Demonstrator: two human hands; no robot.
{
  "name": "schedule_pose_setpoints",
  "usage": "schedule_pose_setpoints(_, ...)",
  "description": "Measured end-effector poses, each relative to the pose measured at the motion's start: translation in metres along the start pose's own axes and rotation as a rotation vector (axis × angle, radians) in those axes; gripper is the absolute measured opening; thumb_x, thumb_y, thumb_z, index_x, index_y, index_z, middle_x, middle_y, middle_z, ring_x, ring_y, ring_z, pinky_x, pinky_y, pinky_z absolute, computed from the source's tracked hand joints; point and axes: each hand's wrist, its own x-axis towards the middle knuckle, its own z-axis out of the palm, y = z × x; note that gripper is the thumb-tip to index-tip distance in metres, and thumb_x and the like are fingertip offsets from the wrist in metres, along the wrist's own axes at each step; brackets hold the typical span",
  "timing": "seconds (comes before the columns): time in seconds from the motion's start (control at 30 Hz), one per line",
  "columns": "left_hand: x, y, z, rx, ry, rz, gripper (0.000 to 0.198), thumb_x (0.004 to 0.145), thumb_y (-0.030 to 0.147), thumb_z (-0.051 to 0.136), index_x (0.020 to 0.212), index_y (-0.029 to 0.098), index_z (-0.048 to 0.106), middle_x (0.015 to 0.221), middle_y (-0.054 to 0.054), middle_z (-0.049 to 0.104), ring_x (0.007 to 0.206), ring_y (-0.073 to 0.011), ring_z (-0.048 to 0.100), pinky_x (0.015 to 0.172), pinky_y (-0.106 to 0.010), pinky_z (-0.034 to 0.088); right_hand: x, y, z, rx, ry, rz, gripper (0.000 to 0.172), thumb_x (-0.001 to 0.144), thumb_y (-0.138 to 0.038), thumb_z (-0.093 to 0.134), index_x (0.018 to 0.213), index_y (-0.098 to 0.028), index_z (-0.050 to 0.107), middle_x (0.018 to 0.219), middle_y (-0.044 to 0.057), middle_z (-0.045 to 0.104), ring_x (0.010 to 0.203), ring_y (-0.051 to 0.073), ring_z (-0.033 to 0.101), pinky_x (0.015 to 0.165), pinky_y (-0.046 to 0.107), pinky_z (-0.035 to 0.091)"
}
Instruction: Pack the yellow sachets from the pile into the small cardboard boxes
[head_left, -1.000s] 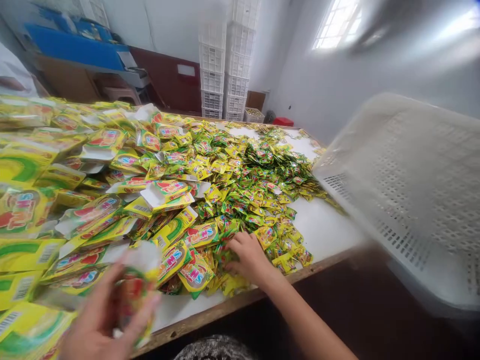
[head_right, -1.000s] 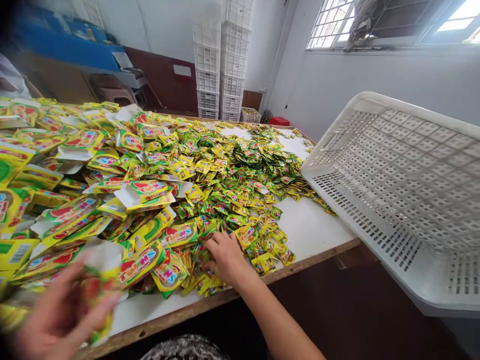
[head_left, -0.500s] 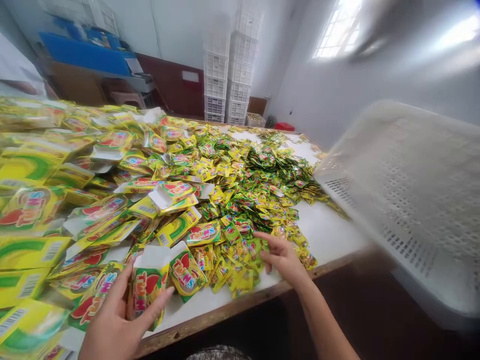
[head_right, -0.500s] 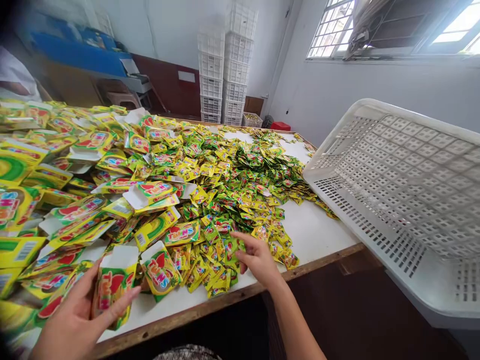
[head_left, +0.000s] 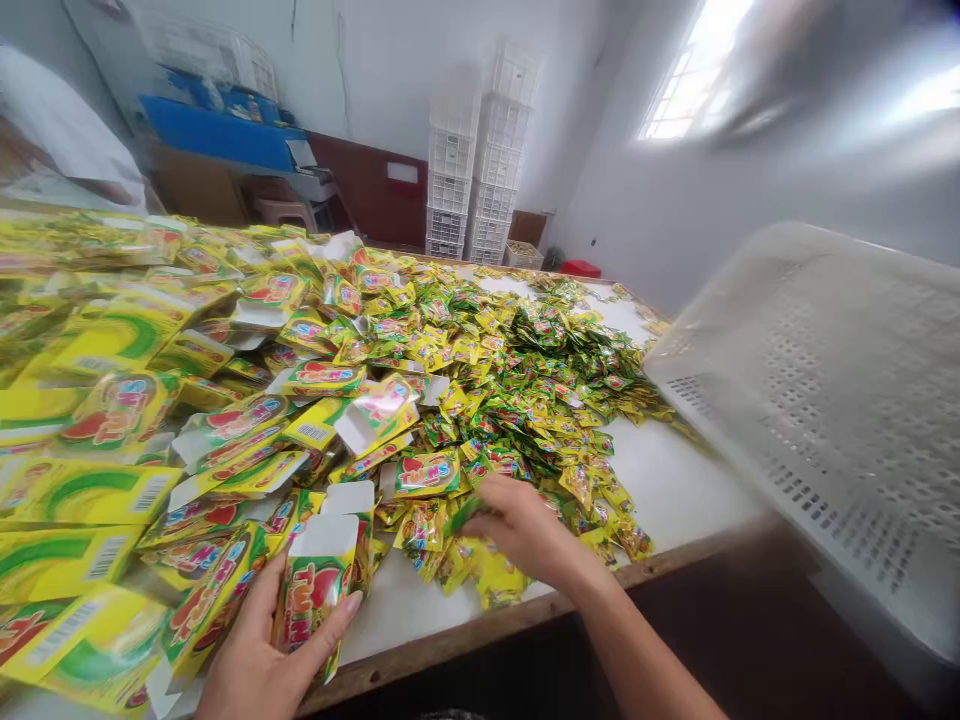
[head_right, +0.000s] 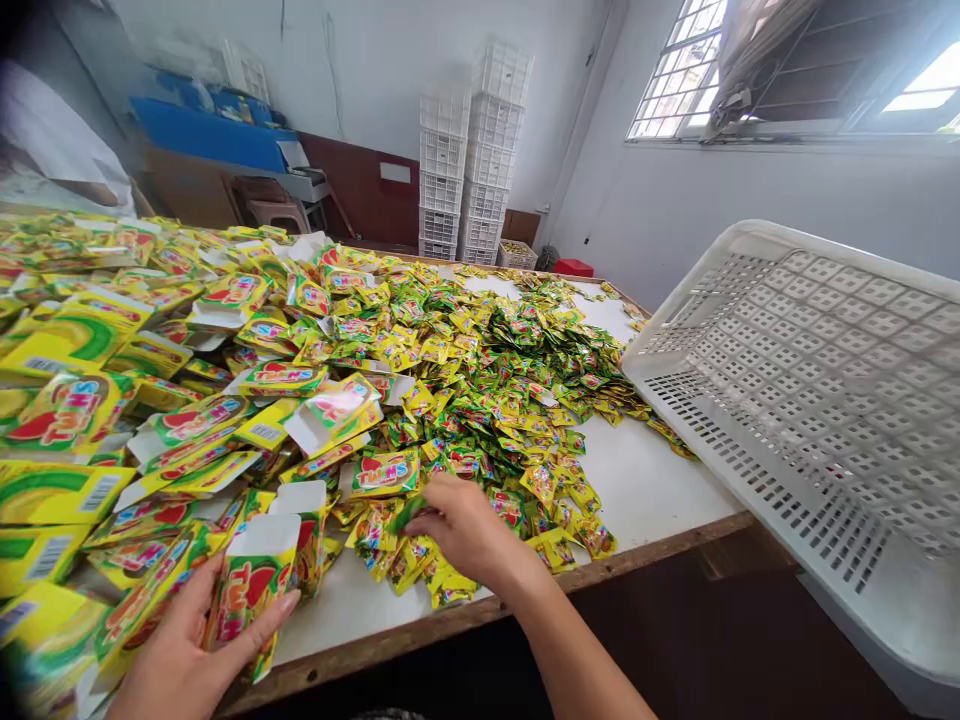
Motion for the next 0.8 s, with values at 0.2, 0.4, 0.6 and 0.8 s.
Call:
schedule_pose_setpoints(0.2,-0.017,-0.004,-0.005,-0.111,-0.070,-0.041,0.075,0.065,0.045,0.077,0.132,0.023,0.050,0.129,-0.008,0.064,0.116,-0.0297,0.062,0.102,-0.039,0.050,0.050,0.002,0.061,-0.153,-0.237,0.151,0.036,0.068,-0.024,0.084,0.099,-0.021,0.067,0.081,-0.002,0.067,0.075,0.016,0.061,0.062,0.021,0.042)
schedule_pose_setpoints(0.4,-0.023,-0.026,-0.001,-0.020,-0.116,0.038,0.080,0.072,0.046,0.073,0.140,0.021,0.039,0.140,-0.013,0.055,0.122,-0.0303,0.059,0.100,-0.040,0.052,0.045,-0.001,0.077,-0.335,-0.168,0.079,0.028,0.070,-0.021,0.081,0.093,-0.016,0.066,0.107,0.010,0.062,0.100,0.026,0.057,0.081,0.031,0.044)
schedule_pose_setpoints(0.6,-0.026,-0.024,0.004,0.304,-0.112,0.323,0.075,0.078,0.039,0.067,0.144,0.020,0.037,0.139,-0.013,0.057,0.123,-0.0306,0.058,0.099,-0.040,0.053,0.024,-0.014,0.068,-0.083,0.036,0.038,0.026,0.070,-0.013,0.076,0.088,-0.021,0.059,0.086,0.000,0.061,0.083,0.020,0.056,0.073,0.029,0.045)
schedule_pose_setpoints(0.8,-0.032,-0.001,0.026,0.409,-0.209,0.421,0.075,0.079,0.032,0.063,0.148,0.025,0.033,0.140,-0.009,0.058,0.121,-0.0282,0.060,0.094,-0.039,0.055,0.010,-0.040,0.052,0.364,0.257,0.035,0.034,0.078,-0.019,0.070,0.110,-0.024,0.059,0.099,0.001,0.065,0.085,0.017,0.061,0.074,0.026,0.048)
